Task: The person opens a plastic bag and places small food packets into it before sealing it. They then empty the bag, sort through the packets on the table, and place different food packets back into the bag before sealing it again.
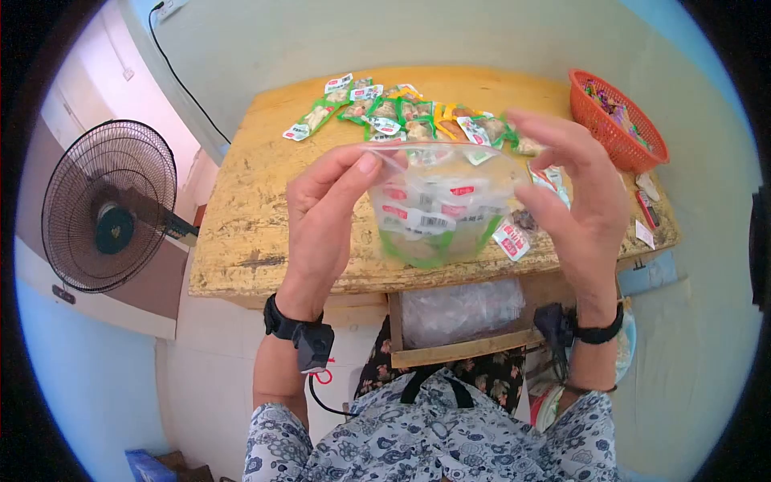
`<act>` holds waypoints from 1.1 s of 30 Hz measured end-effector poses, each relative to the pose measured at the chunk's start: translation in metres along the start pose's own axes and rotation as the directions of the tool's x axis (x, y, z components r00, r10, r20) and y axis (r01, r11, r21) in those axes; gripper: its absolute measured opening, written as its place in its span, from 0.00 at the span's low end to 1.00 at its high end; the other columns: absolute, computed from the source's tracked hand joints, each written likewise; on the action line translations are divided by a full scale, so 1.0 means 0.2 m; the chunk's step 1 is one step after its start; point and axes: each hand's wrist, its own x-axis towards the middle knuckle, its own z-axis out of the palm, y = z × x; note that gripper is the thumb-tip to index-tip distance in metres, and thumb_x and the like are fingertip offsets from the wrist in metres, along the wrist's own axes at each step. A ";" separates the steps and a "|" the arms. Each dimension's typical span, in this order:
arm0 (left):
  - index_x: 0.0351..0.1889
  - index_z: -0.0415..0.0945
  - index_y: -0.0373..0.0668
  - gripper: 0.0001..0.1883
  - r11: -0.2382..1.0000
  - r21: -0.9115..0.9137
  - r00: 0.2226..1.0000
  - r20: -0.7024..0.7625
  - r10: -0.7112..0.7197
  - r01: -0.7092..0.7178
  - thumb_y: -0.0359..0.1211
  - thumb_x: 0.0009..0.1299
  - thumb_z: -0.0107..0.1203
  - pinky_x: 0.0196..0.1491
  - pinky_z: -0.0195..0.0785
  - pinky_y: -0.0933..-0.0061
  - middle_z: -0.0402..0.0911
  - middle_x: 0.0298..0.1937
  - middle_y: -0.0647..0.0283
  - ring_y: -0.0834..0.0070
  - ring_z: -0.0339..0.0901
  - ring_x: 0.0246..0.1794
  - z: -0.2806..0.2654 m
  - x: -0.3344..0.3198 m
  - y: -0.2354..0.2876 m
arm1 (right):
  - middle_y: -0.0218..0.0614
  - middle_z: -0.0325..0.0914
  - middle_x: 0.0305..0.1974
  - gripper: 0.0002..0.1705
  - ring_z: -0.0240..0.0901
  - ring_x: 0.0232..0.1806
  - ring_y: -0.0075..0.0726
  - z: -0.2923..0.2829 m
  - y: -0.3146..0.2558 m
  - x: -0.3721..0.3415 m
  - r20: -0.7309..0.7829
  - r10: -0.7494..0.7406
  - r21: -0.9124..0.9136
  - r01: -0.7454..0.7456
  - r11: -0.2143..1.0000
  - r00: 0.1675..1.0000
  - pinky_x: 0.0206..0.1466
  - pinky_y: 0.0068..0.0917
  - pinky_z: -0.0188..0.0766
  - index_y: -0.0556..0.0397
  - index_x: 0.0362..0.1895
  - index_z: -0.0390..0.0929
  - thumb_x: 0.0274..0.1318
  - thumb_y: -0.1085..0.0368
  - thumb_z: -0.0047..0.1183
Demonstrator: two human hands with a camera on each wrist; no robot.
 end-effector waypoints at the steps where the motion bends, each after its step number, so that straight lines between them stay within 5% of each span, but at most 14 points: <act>1: 0.51 0.83 0.33 0.12 1.000 -0.018 1.000 -0.016 -0.008 0.007 0.30 0.78 0.52 0.62 0.69 0.69 0.87 0.46 0.59 0.74 0.81 0.51 0.00 -0.01 -0.01 | 0.41 0.73 0.67 0.42 0.68 0.69 0.41 0.00 0.02 -0.02 -0.044 -0.007 0.018 0.008 1.000 0.999 0.64 0.40 0.71 0.53 0.67 0.72 0.46 0.62 0.75; 5: 0.55 0.82 0.33 0.14 0.996 -0.083 0.999 -0.025 -0.025 0.023 0.30 0.79 0.51 0.61 0.69 0.67 0.87 0.47 0.57 0.72 0.81 0.52 0.01 -0.02 -0.03 | 0.46 0.58 0.77 0.62 0.56 0.78 0.45 0.08 0.11 -0.17 -0.015 0.232 0.229 -0.223 0.947 0.973 0.75 0.47 0.60 0.53 0.78 0.57 0.39 0.58 0.80; 8: 0.59 0.79 0.32 0.16 0.985 -0.172 1.000 -0.020 -0.006 0.002 0.30 0.79 0.50 0.62 0.70 0.66 0.86 0.48 0.55 0.71 0.82 0.51 0.02 -0.05 -0.08 | 0.42 0.71 0.68 0.50 0.69 0.69 0.37 0.19 0.16 -0.25 0.016 0.425 0.417 -0.392 0.820 0.905 0.70 0.38 0.66 0.54 0.74 0.64 0.45 0.68 0.75; 12: 0.75 0.62 0.35 0.36 0.993 -0.044 0.994 -0.011 0.109 -0.109 0.35 0.71 0.64 0.68 0.65 0.61 0.80 0.61 0.52 0.67 0.76 0.62 0.01 -0.09 -0.13 | 0.35 0.82 0.53 0.30 0.77 0.54 0.27 0.25 0.30 -0.38 0.046 0.610 0.403 -0.573 0.714 0.791 0.61 0.28 0.73 0.59 0.61 0.78 0.51 0.76 0.67; 14: 0.80 0.51 0.37 0.51 0.963 0.084 0.965 0.076 0.251 -0.258 0.37 0.64 0.72 0.71 0.61 0.58 0.75 0.67 0.52 0.65 0.72 0.68 -0.01 -0.11 -0.17 | 0.34 0.84 0.49 0.23 0.78 0.51 0.26 0.29 0.28 -0.41 -0.046 0.575 0.462 -0.493 0.737 0.817 0.58 0.27 0.74 0.60 0.56 0.81 0.53 0.77 0.65; 17: 0.83 0.39 0.38 0.65 0.981 0.157 0.991 0.095 0.096 -0.110 0.37 0.55 0.79 0.74 0.56 0.58 0.70 0.71 0.51 0.64 0.64 0.75 -0.02 -0.22 -0.23 | 0.33 0.85 0.47 0.20 0.78 0.50 0.25 0.31 0.27 -0.44 -0.119 0.557 0.528 -0.423 0.736 0.822 0.57 0.26 0.74 0.62 0.54 0.82 0.54 0.78 0.63; 23: 0.70 0.68 0.36 0.44 0.916 0.271 0.944 0.070 -0.324 0.295 0.25 0.54 0.76 0.68 0.67 0.61 0.80 0.60 0.53 0.65 0.76 0.63 -0.06 -0.30 -0.35 | 0.35 0.81 0.55 0.24 0.74 0.59 0.28 0.32 0.28 -0.49 -0.092 0.534 0.563 -0.398 0.724 0.841 0.65 0.31 0.69 0.62 0.59 0.79 0.56 0.77 0.62; 26: 0.59 0.77 0.34 0.28 0.894 0.373 0.948 0.095 -0.304 0.249 0.29 0.59 0.72 0.60 0.72 0.66 0.83 0.56 0.58 0.67 0.80 0.57 -0.07 -0.33 -0.37 | 0.39 0.77 0.61 0.27 0.69 0.66 0.33 0.32 0.25 -0.50 -0.066 0.506 0.549 -0.392 0.738 0.860 0.72 0.34 0.63 0.61 0.62 0.76 0.56 0.76 0.62; 29: 0.53 0.81 0.34 0.22 0.829 0.557 0.982 0.176 -0.066 -0.044 0.28 0.60 0.69 0.58 0.73 0.66 0.84 0.54 0.58 0.67 0.80 0.55 -0.08 -0.34 -0.34 | 0.42 0.75 0.65 0.30 0.66 0.71 0.38 0.31 0.23 -0.51 -0.006 0.517 0.426 -0.466 0.776 0.856 0.75 0.37 0.58 0.60 0.63 0.75 0.53 0.76 0.62; 33: 0.53 0.82 0.35 0.22 0.901 0.425 0.976 0.148 -0.161 0.084 0.31 0.60 0.69 0.58 0.73 0.67 0.84 0.54 0.57 0.66 0.81 0.55 -0.08 -0.36 -0.30 | 0.44 0.73 0.68 0.34 0.63 0.74 0.44 0.30 0.23 -0.56 0.101 0.548 0.289 -0.551 0.783 0.831 0.77 0.39 0.56 0.59 0.65 0.74 0.51 0.74 0.63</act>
